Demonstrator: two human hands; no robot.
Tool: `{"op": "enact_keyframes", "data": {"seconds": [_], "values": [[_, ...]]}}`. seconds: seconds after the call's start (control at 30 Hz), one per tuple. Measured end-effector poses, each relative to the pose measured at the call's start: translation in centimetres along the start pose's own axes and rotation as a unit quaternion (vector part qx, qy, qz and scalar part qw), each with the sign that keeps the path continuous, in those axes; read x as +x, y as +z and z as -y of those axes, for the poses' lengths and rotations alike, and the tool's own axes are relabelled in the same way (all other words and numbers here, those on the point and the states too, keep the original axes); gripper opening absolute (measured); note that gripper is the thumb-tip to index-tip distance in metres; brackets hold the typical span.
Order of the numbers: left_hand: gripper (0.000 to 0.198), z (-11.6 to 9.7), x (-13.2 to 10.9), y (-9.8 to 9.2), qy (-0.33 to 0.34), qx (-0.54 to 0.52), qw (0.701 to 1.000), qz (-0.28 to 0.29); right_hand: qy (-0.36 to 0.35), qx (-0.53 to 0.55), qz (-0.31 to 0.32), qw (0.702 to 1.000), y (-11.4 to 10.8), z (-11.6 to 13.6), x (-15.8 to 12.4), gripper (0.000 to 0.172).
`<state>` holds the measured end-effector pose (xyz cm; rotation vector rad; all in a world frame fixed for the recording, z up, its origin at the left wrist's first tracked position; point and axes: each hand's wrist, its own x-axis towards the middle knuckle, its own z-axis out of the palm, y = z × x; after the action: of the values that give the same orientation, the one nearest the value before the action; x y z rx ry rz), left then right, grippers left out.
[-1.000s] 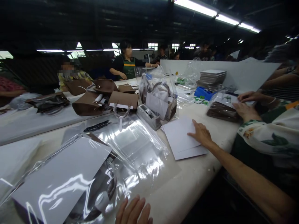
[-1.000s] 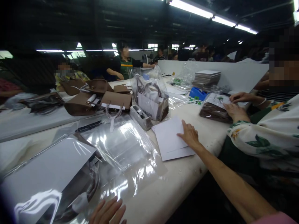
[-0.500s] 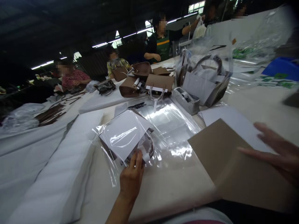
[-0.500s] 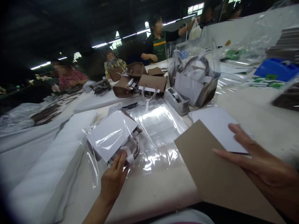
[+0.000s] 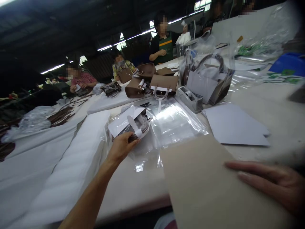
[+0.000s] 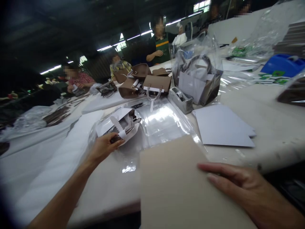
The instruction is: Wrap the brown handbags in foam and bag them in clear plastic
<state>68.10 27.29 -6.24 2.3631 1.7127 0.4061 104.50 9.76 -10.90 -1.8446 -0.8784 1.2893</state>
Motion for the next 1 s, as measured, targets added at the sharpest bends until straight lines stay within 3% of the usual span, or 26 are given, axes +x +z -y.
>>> {"op": "enact_keyframes", "data": {"seconds": [0.07, 0.13, 0.23, 0.33, 0.6, 0.8, 1.0], "values": [[0.029, -0.3, 0.1, -0.3, -0.002, -0.011, 1.0, 0.013, 0.048, 0.073, 0.104, 0.991, 3.0, 2.0, 0.1, 0.048], [0.028, -0.7, -0.1, -0.4, -0.004, -0.013, 1.0, 0.023, 0.038, 0.141, 0.158, 0.977, 5.6, 3.7, 0.8, 0.05], [0.026, -1.4, -0.6, -0.2, -0.003, -0.009, 0.999, 0.03, -0.031, 0.198, 0.141, 0.97, 8.3, 5.3, 2.1, 0.046], [0.023, -1.9, -1.0, 0.3, 0.006, -0.005, 0.999, 0.036, -0.067, 0.183, 0.153, 0.969, 10.2, 5.9, 2.5, 0.049], [0.024, -2.0, -1.0, 0.8, 0.006, 0.002, 0.999, 0.048, -0.119, 0.126, 0.136, 0.976, 16.1, 5.1, 3.1, 0.051], [0.027, -2.1, -0.7, 0.5, 0.003, 0.005, 0.999, 0.041, -0.141, 0.207, 0.112, 0.962, 21.7, 3.7, 6.0, 0.054], [0.027, -2.1, -0.5, 0.4, 0.013, 0.011, 1.0, 0.022, -0.173, 0.175, 0.117, 0.962, 27.8, 5.0, 10.0, 0.049]]}}
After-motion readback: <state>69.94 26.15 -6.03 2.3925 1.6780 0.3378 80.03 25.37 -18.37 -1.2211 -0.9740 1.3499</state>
